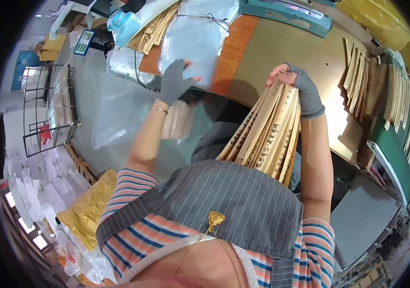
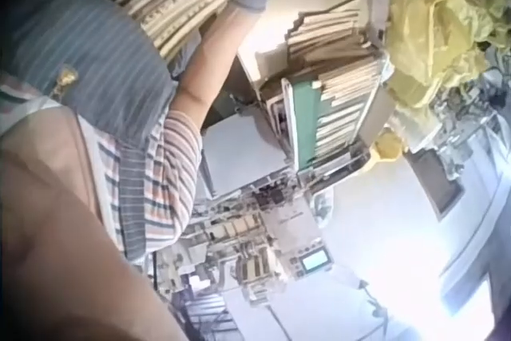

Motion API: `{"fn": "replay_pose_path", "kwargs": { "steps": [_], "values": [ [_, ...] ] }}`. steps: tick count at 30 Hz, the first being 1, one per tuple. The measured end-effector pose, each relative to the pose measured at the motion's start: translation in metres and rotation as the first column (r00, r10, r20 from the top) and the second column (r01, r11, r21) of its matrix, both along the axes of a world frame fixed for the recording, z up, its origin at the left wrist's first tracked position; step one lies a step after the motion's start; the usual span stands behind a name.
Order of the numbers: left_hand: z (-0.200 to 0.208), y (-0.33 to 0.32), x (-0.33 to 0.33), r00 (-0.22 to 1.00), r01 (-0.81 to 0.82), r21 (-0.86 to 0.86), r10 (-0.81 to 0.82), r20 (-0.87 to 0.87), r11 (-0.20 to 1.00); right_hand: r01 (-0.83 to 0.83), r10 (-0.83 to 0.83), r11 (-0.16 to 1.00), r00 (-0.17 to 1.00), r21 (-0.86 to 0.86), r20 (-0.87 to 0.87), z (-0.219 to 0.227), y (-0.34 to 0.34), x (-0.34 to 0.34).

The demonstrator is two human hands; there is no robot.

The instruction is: Gathering bundles of wooden sticks, placing them into plastic bags, and sealing the bags using a heat sealer.

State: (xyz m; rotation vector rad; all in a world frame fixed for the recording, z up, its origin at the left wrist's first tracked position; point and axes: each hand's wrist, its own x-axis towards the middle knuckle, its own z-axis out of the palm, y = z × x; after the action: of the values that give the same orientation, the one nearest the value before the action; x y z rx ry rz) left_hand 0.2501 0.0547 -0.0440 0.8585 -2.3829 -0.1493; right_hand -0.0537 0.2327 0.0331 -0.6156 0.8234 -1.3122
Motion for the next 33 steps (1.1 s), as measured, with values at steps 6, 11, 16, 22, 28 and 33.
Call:
{"fn": "replay_pose_path", "kwargs": {
  "steps": [6,11,16,22,28,33],
  "values": [
    [0.0,-0.022,-0.004,0.93,0.085,0.613,0.158,-0.331,0.786,-0.003,0.006,0.998,0.998,0.061,-0.056,0.004,0.001,0.02],
    [0.085,0.054,-0.106,0.614,0.278,0.554,0.298,-0.731,0.785,-0.019,0.024,0.999,0.993,0.042,-0.119,0.025,-0.01,0.034],
    [0.08,0.103,-0.151,0.709,0.496,0.505,0.005,-0.705,0.706,0.141,-0.143,0.99,0.986,-0.024,-0.089,-0.018,0.014,-0.001],
    [0.083,0.07,-0.188,0.74,0.419,0.637,0.164,-0.653,0.647,0.229,-0.218,0.97,0.967,-0.08,0.13,0.003,0.065,-0.02],
    [0.124,0.131,-0.195,0.569,0.817,0.119,-0.755,-0.328,0.564,0.284,-0.291,0.937,0.957,-0.203,-0.006,-0.055,0.054,-0.047],
    [0.056,0.184,-0.128,0.729,0.61,0.461,-0.228,-0.646,0.644,0.295,-0.317,0.946,0.928,0.132,0.197,-0.049,0.126,0.045]
  ]
}}
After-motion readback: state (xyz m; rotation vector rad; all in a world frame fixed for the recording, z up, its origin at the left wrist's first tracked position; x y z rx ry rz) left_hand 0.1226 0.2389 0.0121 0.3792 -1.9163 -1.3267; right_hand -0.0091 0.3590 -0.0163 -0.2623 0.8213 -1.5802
